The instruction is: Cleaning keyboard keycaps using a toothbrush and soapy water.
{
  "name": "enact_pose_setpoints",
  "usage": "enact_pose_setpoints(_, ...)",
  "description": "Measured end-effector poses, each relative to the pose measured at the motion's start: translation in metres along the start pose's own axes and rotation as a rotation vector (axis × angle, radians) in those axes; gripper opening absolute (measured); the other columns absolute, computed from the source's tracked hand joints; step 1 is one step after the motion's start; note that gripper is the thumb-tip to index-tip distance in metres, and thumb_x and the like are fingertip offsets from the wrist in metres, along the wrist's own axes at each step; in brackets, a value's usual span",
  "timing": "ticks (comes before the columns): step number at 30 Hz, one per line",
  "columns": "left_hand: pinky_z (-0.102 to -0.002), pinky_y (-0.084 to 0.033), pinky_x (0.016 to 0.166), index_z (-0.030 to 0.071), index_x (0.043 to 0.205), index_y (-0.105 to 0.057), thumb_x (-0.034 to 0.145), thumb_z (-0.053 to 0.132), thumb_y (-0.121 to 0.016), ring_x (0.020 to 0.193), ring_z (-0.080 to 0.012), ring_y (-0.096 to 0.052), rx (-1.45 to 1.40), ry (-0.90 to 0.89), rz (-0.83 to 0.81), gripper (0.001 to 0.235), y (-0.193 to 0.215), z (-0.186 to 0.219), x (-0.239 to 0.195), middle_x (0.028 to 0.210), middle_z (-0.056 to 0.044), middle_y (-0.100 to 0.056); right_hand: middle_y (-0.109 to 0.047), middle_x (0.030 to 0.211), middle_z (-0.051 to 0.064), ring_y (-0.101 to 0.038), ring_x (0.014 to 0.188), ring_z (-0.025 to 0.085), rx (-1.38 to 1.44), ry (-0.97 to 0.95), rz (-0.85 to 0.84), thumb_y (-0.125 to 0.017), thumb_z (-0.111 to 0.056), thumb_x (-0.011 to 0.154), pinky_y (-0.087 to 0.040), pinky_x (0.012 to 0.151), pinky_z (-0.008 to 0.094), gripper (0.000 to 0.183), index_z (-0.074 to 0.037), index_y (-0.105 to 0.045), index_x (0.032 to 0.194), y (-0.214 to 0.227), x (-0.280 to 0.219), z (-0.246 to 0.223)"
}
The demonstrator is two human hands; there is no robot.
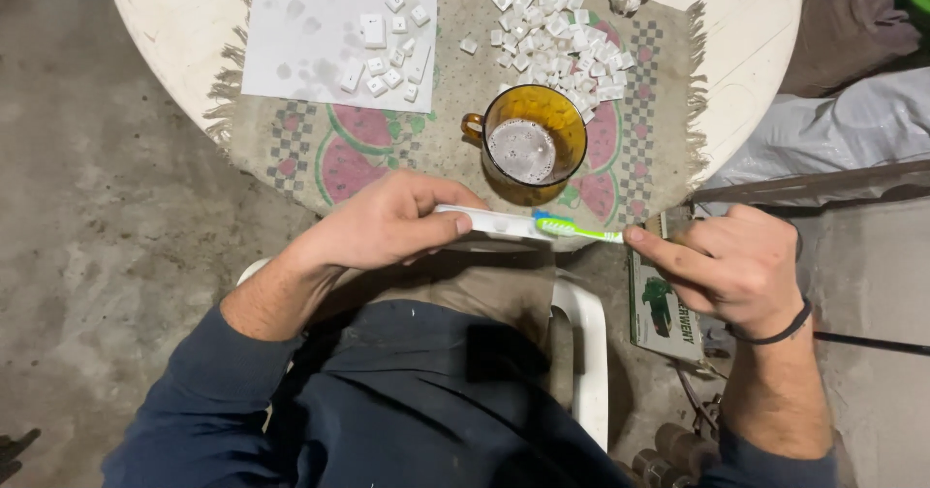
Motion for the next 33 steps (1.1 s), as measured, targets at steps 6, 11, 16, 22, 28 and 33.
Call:
enact_pose_setpoints(6, -0.021, -0.039, 0.044, 0.002, 0.122, -0.071, 0.101, 0.017, -0.061, 0.051, -0.0018, -0.05, -0.092, -0.085, -0.12, 0.028, -0.024, 0.004, 0.01, 0.066, 0.006, -0.059, -0.04, 0.058, -0.001, -0.041, 0.05, 0.019, 0.027, 0.042, 0.021, -0.076, -0.011, 0.062, -0.033, 0.051, 0.037, 0.055, -0.02, -0.081, 0.116, -0.004, 0.02, -0.019)
enact_pose_setpoints(11, -0.021, -0.043, 0.044, 0.001, 0.123, -0.072, 0.1, 0.014, -0.059, 0.05, -0.0036, -0.054, -0.092, -0.007, -0.02, 0.029, 0.0, -0.009, -0.001, 0.067, 0.001, -0.065, -0.04, 0.06, -0.001, -0.042, 0.052, 0.019, 0.034, 0.002, 0.016, -0.079, -0.012, 0.069, -0.033, 0.052, 0.037, 0.048, -0.02, -0.079, 0.117, -0.008, 0.004, -0.004)
enact_pose_setpoints(16, -0.023, -0.056, 0.061, -0.005, 0.127, -0.067, 0.105, 0.011, -0.056, 0.067, -0.0076, -0.067, -0.201, -0.104, -0.141, 0.03, -0.025, -0.019, 0.019, 0.089, -0.007, -0.076, -0.043, 0.058, -0.001, -0.044, 0.05, 0.019, 0.019, -0.023, 0.018, -0.075, -0.007, 0.065, -0.033, 0.051, 0.038, 0.051, -0.02, -0.081, 0.114, -0.018, 0.011, -0.015)
enact_pose_setpoints(22, -0.028, -0.06, 0.084, -0.001, 0.146, -0.055, 0.108, 0.015, -0.052, 0.093, -0.0125, -0.069, -0.349, -0.31, 0.073, 0.042, -0.022, -0.012, 0.018, 0.119, -0.012, -0.073, -0.054, 0.066, 0.0, -0.047, 0.055, 0.022, -0.09, -0.123, 0.256, -0.08, -0.004, 0.076, -0.034, 0.055, 0.036, 0.041, -0.014, -0.08, 0.116, -0.031, 0.0, -0.03)
enact_pose_setpoints(28, -0.038, -0.058, 0.101, -0.003, 0.151, -0.049, 0.112, 0.021, -0.049, 0.124, -0.0225, -0.065, -0.558, -0.421, 0.171, 0.045, -0.045, -0.027, 0.027, 0.135, -0.015, -0.064, -0.063, 0.075, 0.002, -0.057, 0.062, 0.02, 0.107, -0.265, 0.444, -0.078, 0.0, 0.077, -0.04, 0.059, 0.034, 0.042, -0.005, -0.076, 0.118, -0.063, 0.008, -0.051)
enact_pose_setpoints(33, -0.042, -0.053, 0.113, -0.003, 0.15, -0.047, 0.113, 0.027, -0.048, 0.139, -0.025, -0.057, -0.577, -0.551, 0.25, 0.048, -0.042, -0.028, 0.024, 0.146, -0.015, -0.06, -0.064, 0.076, 0.003, -0.057, 0.061, 0.022, 0.178, -0.278, 0.456, -0.08, 0.0, 0.075, -0.042, 0.059, 0.035, 0.044, -0.005, -0.076, 0.119, -0.062, 0.011, -0.041)
Point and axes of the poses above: each hand's wrist, its own x-axis towards the middle knuckle, its own y-axis out of the back of the hand, z = x × y, the point moved 8 cm from there along x, towards the middle knuckle
